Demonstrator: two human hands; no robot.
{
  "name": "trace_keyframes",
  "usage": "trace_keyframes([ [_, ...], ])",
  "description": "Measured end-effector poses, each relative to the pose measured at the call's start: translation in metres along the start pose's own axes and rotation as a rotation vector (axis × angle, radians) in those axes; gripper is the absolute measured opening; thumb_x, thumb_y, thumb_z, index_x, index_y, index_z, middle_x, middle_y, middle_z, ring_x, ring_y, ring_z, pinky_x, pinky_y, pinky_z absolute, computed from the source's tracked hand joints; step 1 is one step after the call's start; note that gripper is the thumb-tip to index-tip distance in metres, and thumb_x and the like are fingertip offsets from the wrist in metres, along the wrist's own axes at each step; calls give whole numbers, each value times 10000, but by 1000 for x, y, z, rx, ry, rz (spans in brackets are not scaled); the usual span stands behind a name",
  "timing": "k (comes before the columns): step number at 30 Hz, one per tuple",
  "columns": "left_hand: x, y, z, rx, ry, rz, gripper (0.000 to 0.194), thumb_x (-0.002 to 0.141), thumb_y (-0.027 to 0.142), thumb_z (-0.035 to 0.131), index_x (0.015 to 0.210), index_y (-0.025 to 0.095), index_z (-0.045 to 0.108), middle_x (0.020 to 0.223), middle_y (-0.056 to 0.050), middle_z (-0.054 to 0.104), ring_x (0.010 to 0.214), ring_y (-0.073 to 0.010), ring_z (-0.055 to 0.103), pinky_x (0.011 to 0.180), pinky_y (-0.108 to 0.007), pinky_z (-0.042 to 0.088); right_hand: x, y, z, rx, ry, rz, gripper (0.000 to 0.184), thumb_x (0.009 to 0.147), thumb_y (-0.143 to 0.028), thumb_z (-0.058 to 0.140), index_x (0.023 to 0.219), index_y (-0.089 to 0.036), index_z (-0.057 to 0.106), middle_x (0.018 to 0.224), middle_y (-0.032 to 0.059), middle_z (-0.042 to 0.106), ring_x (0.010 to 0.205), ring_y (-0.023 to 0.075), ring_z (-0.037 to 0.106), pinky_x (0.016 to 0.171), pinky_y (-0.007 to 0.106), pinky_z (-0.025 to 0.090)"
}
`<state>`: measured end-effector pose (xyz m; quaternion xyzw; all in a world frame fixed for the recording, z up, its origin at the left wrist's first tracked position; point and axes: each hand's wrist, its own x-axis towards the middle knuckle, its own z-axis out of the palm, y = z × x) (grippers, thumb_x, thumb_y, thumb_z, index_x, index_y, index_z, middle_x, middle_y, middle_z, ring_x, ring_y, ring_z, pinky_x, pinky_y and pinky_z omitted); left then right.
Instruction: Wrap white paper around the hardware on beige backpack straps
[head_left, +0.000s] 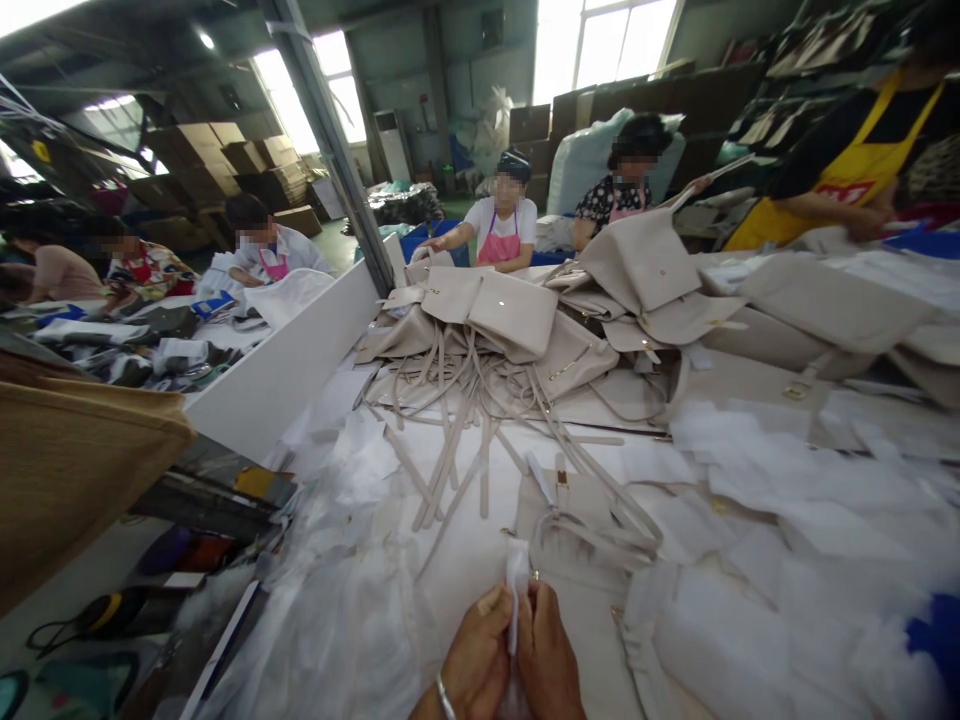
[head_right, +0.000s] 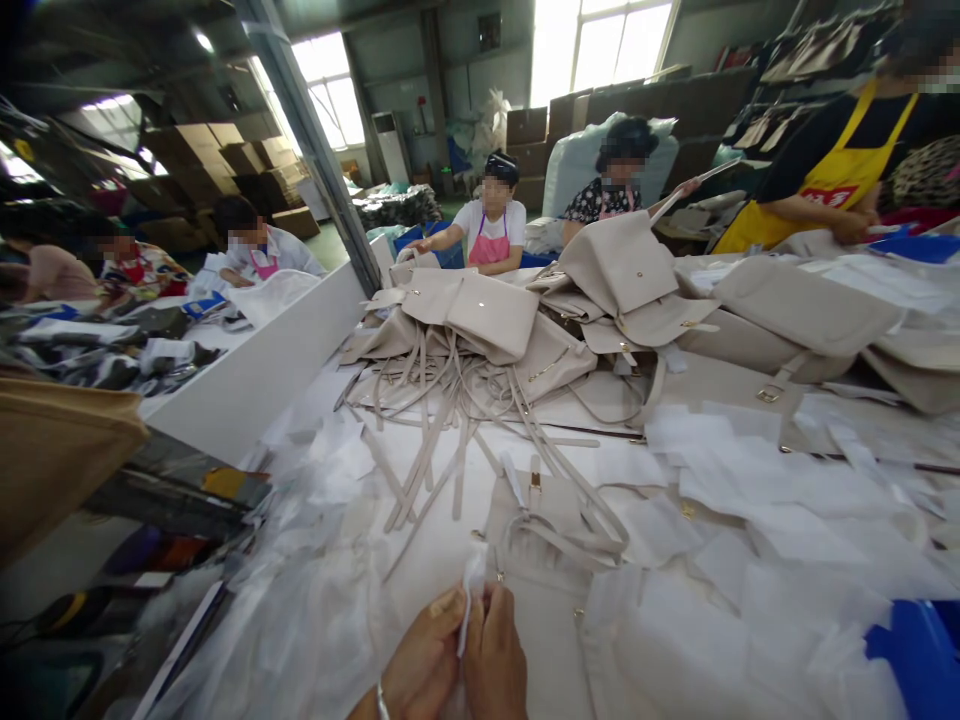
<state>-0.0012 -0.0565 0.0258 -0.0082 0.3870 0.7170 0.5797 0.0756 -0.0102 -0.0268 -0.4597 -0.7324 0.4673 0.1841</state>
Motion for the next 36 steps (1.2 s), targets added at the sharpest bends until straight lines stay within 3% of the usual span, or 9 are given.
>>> trace_keyframes([
  [4,2,3,0,-3,54,-46,238,823,263,602,1004,122,665,981,-105,692,933,-217,617,852,-300,460,-2,4,8,-234,69,-138,326,935,-438,231,1031,-213,446,925,108,602,795,244,644,615,327,496],
  [9,5,4,-2,5,74,-95,263,782,233,632,1007,101,665,886,-106,711,895,-234,636,810,-314,481,-5,17,16,-391,202,-323,344,935,-308,247,1205,-153,393,1136,204,575,1000,281,614,757,383,527],
  [15,13,-7,-8,32,176,-122,301,666,178,717,957,109,679,788,-85,714,810,-221,654,758,-300,483,-12,31,23,-480,220,-410,368,893,-161,298,1249,-161,390,1245,196,543,1077,277,582,801,408,540],
  [18,14,-15,-10,44,204,-102,308,625,201,755,915,122,686,753,-63,705,744,-188,645,727,-273,470,-15,38,16,-476,170,-415,369,867,-140,325,1218,-165,435,1262,200,538,1100,286,570,820,424,532],
  [21,13,-20,-8,100,232,-61,294,623,251,765,878,132,682,679,-26,666,605,-139,587,597,-248,439,-13,33,-12,-335,-49,-371,421,839,-200,415,1259,-167,424,1337,185,474,1168,284,520,884,423,503],
  [23,12,-23,-7,159,258,-54,293,619,282,771,852,134,672,638,-2,628,533,-102,525,521,-219,388,-5,23,-34,-164,-156,-261,467,836,-288,465,1289,-190,404,1330,148,482,1141,256,536,919,404,481],
  [26,12,-24,-8,247,250,-43,323,643,327,760,870,126,650,632,10,593,513,-74,477,492,-192,344,13,9,-54,169,-248,-15,407,845,-411,460,1186,-193,505,1073,93,632,943,216,621,826,359,502],
  [31,12,-24,-15,392,131,30,314,740,370,670,899,107,604,638,11,548,490,-73,438,456,-197,314,32,4,-45,573,-440,168,418,779,-494,532,1014,-152,588,675,6,637,602,168,595,553,268,428],
  [36,11,-21,-12,509,75,17,282,747,365,639,870,119,579,606,21,512,450,-74,403,414,-202,296,36,5,-47,491,-446,122,226,787,-379,539,818,-158,573,598,-27,587,550,133,547,535,243,382],
])
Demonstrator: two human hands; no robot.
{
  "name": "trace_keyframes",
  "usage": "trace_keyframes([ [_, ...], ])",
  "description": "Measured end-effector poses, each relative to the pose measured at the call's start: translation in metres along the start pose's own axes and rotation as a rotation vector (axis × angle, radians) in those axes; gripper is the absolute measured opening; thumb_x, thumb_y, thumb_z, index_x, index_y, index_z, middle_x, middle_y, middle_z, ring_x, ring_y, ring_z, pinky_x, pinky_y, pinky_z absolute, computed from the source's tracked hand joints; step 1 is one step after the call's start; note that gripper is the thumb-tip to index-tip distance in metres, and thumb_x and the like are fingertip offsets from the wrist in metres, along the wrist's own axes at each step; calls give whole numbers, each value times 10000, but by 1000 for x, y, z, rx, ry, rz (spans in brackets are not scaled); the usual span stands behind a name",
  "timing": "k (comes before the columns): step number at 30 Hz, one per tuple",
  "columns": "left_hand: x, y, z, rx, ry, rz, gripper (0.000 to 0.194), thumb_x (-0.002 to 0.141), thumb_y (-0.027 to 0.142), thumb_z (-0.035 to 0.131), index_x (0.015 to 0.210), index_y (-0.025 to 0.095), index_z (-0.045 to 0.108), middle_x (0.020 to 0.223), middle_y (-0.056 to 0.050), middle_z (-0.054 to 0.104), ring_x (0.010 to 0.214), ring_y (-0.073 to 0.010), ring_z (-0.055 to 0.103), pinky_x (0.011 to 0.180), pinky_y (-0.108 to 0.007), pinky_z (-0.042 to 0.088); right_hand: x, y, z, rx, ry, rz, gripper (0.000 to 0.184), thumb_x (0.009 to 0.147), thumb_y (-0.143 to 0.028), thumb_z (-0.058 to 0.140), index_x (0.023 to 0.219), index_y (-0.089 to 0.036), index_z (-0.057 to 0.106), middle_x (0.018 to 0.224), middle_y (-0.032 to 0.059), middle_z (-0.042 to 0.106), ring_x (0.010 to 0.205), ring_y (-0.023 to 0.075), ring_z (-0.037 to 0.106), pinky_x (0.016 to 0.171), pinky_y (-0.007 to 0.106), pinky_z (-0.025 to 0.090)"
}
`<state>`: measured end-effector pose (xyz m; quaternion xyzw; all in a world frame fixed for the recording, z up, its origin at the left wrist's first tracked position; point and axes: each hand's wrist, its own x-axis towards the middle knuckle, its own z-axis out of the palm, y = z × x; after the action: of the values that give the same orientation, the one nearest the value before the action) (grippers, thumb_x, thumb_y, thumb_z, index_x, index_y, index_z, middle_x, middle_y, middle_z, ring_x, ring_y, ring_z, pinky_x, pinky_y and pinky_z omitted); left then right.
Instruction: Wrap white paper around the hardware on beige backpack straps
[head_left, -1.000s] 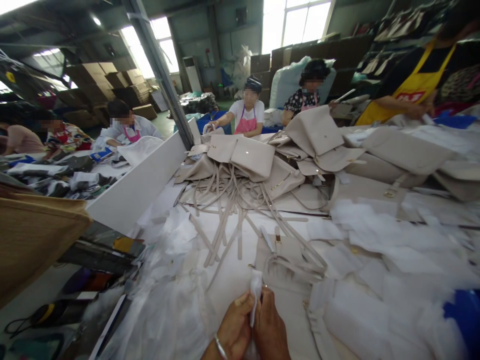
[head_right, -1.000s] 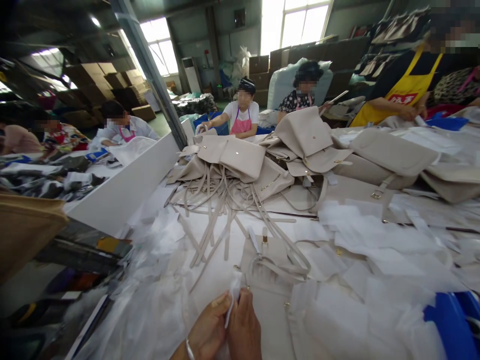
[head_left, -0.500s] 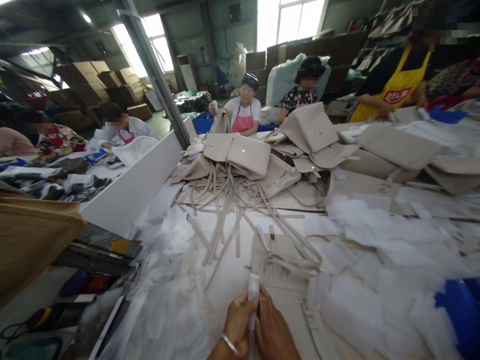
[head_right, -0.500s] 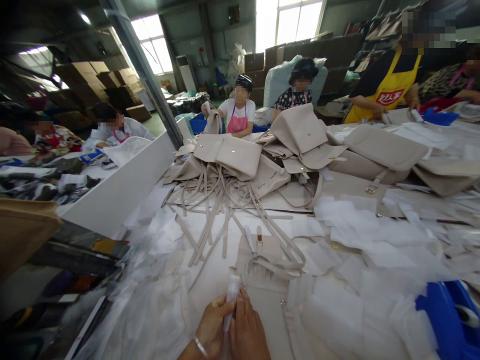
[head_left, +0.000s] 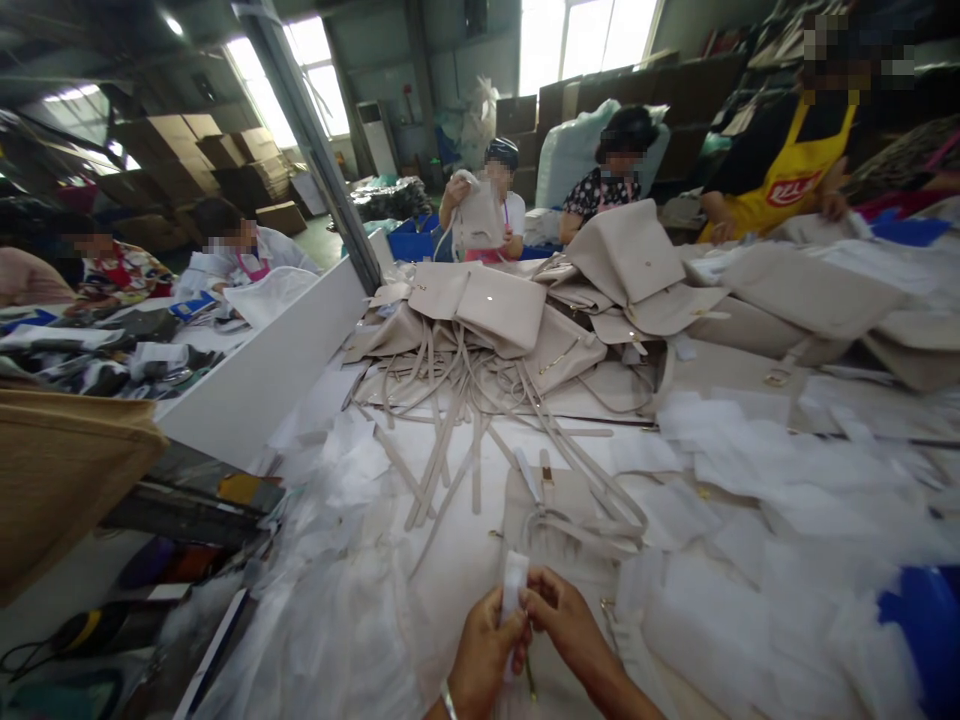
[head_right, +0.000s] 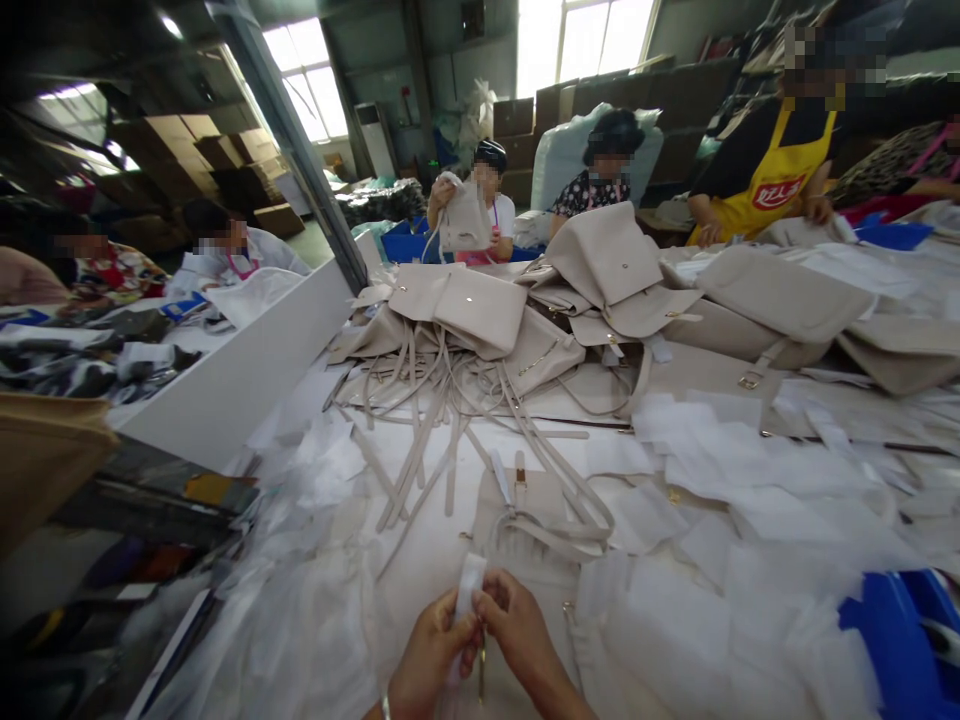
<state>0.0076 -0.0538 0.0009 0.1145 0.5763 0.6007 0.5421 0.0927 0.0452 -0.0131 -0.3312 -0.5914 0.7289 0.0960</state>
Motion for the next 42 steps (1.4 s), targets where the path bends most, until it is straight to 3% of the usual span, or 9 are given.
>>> trace_keyframes([
  [4,1,-4,2,114,26,16,251,748,352,628,864,132,593,578,30,504,442,-79,406,402,-198,292,2,-2,-3,-108,66,3,107,739,-277,551,721,-176,519,588,-50,550,545,115,518,534,230,389],
  [8,10,-15,1,164,116,22,291,749,393,631,877,132,606,552,30,517,432,-85,409,384,-193,270,10,9,4,-58,96,46,56,711,-235,519,702,-190,487,554,-63,531,494,113,519,487,223,391],
  [15,21,-22,3,121,170,7,337,751,390,638,955,122,615,539,34,502,420,-80,370,386,-198,245,0,19,6,69,221,39,226,773,-425,537,785,-204,493,694,9,617,634,186,617,587,304,512],
  [18,17,-20,5,143,198,48,335,764,409,623,949,130,625,604,6,559,467,-96,406,422,-207,298,-8,10,12,-31,202,9,241,788,-444,528,739,-210,508,700,19,623,677,193,615,610,292,503],
  [23,9,-13,9,211,251,144,368,786,423,586,1031,151,630,825,-80,672,751,-214,574,675,-277,458,-8,3,26,-165,341,27,251,784,-434,540,677,-211,501,663,11,611,658,188,591,582,260,455],
  [28,3,-8,11,201,186,119,368,811,429,548,1042,150,617,773,-37,641,648,-159,531,631,-250,443,-4,8,18,-175,304,-9,280,776,-433,547,639,-198,481,591,-16,552,587,156,525,572,247,397],
  [33,5,-8,6,180,118,70,383,770,413,609,1027,128,611,616,28,521,528,-101,401,492,-209,351,3,17,4,-21,197,20,302,738,-436,599,630,-195,452,558,-37,513,546,133,490,544,238,369],
  [37,7,-9,5,129,102,-15,502,717,558,606,975,127,609,545,53,450,458,-89,360,425,-209,301,7,22,6,173,189,33,345,691,-485,637,647,-199,449,551,-38,534,523,129,500,525,237,378],
  [42,3,-1,15,291,302,-60,539,600,687,619,759,173,650,510,2,551,481,-164,501,421,-261,387,8,30,23,377,361,94,397,555,-446,733,676,-209,439,511,-76,507,455,94,459,476,213,356],
])
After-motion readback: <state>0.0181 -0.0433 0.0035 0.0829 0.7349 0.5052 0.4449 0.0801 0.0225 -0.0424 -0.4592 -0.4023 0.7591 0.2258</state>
